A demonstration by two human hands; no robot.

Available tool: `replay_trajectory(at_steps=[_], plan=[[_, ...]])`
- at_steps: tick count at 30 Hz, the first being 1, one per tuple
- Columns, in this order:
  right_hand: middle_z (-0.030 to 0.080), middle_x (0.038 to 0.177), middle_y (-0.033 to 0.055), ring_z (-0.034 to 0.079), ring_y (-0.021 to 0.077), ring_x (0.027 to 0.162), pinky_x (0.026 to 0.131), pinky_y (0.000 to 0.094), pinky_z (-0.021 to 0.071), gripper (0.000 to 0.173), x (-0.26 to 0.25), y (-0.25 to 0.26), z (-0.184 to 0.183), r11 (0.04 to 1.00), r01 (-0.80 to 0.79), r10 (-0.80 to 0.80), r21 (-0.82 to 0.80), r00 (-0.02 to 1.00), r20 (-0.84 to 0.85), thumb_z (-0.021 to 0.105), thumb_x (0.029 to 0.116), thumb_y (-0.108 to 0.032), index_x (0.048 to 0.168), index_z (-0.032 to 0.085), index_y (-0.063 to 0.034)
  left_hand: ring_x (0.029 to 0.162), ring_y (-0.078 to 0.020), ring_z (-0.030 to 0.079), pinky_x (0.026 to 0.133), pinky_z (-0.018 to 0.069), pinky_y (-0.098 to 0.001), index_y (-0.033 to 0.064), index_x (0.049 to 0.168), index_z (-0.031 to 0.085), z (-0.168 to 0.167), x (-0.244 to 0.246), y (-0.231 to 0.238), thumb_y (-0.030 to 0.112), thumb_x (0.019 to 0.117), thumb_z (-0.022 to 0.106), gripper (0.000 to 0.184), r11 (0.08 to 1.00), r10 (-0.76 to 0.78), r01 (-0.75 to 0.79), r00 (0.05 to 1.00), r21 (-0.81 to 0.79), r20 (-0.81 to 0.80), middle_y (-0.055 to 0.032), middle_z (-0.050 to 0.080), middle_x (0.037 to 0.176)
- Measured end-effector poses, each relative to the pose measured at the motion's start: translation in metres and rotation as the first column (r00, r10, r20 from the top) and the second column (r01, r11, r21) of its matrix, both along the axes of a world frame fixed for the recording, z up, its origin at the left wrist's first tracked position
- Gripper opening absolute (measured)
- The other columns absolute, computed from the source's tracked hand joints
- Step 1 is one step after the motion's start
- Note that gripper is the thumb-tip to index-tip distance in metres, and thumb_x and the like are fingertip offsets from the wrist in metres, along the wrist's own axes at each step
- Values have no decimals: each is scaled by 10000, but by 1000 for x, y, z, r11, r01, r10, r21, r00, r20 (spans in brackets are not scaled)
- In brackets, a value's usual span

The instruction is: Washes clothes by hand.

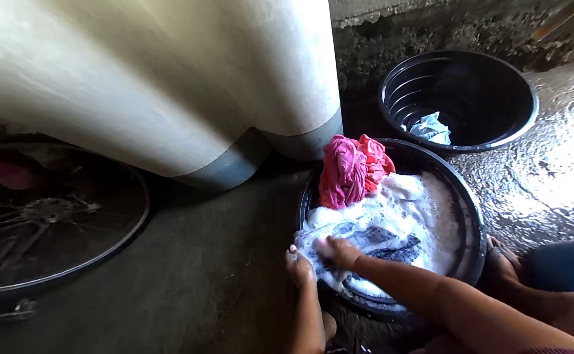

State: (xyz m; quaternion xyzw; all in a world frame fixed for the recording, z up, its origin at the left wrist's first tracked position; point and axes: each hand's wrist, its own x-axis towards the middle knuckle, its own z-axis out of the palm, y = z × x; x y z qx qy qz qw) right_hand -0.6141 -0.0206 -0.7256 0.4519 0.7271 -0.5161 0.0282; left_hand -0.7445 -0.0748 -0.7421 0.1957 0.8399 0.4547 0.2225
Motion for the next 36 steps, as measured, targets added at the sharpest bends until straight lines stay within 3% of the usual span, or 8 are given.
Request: replay_trajectory(at_steps=[6,11,14,19,22,25,29,36], plan=[[577,1402,279,553,481,1303,1048,662,440,503,105,47,-24,946,277,-324,171,850,416,511,1030,-116,1521,430,-49,1308,-374,548,1133,386,-517,-72,1409,513,6,1,3,289,1123,366,483,993,-3,-4,998,-118,-64,-291,583,1360],[622,1323,289,604,442,1246,1059,607,459,485,26,15,47,987,150,-151,65,988,16,574,1028,-145,1482,481,-1,1288,-379,563,1125,401,-502,-104,1390,514,0,-1,1,229,1116,396,447,999,-13,10,999,-50,-53,-310,583,1348],[656,1229,294,634,456,1180,1017,629,479,449,-21,-6,37,997,-56,64,56,983,-170,635,993,-157,1397,531,6,1249,-313,555,1085,439,-442,-87,1415,464,-11,-1,-3,215,1118,347,440,992,-5,-11,992,127,124,-274,555,1355],[573,1413,284,550,485,1302,1066,678,422,537,55,39,-35,979,184,-198,84,957,210,579,1004,-125,1519,454,-37,1309,-383,545,1140,379,-511,-95,1393,518,-1,-1,3,269,1122,374,476,994,-13,6,997,-107,-70,-306,575,1362],[586,1390,279,567,476,1288,1031,663,452,496,90,57,-29,928,344,-371,140,842,391,537,1018,-126,1499,447,-42,1288,-401,555,1123,388,-532,-102,1374,528,-2,0,3,268,1120,385,471,996,-4,-3,997,-89,-77,-318,584,1338],[597,1373,279,580,454,1278,1046,631,455,513,65,42,15,938,329,-347,113,904,251,571,1007,-136,1497,461,-27,1304,-392,546,1129,380,-529,-92,1388,523,6,3,6,263,1123,373,468,994,-1,-6,998,-106,-68,-309,579,1354],[643,1268,287,621,460,1204,1012,647,477,464,-11,-6,49,999,-17,19,27,997,-76,620,985,-112,1425,514,-11,1221,-353,591,1073,448,-505,-100,1386,499,-2,2,-3,228,1113,399,438,999,-32,31,999,35,35,-296,592,1314],[574,1413,282,545,490,1306,1067,682,420,543,81,46,-40,954,280,-299,107,915,272,570,1012,-156,1529,441,-48,1280,-402,565,1110,403,-551,-73,1394,526,8,1,5,299,1124,359,489,990,3,-11,998,-140,-59,-305,588,1343]])
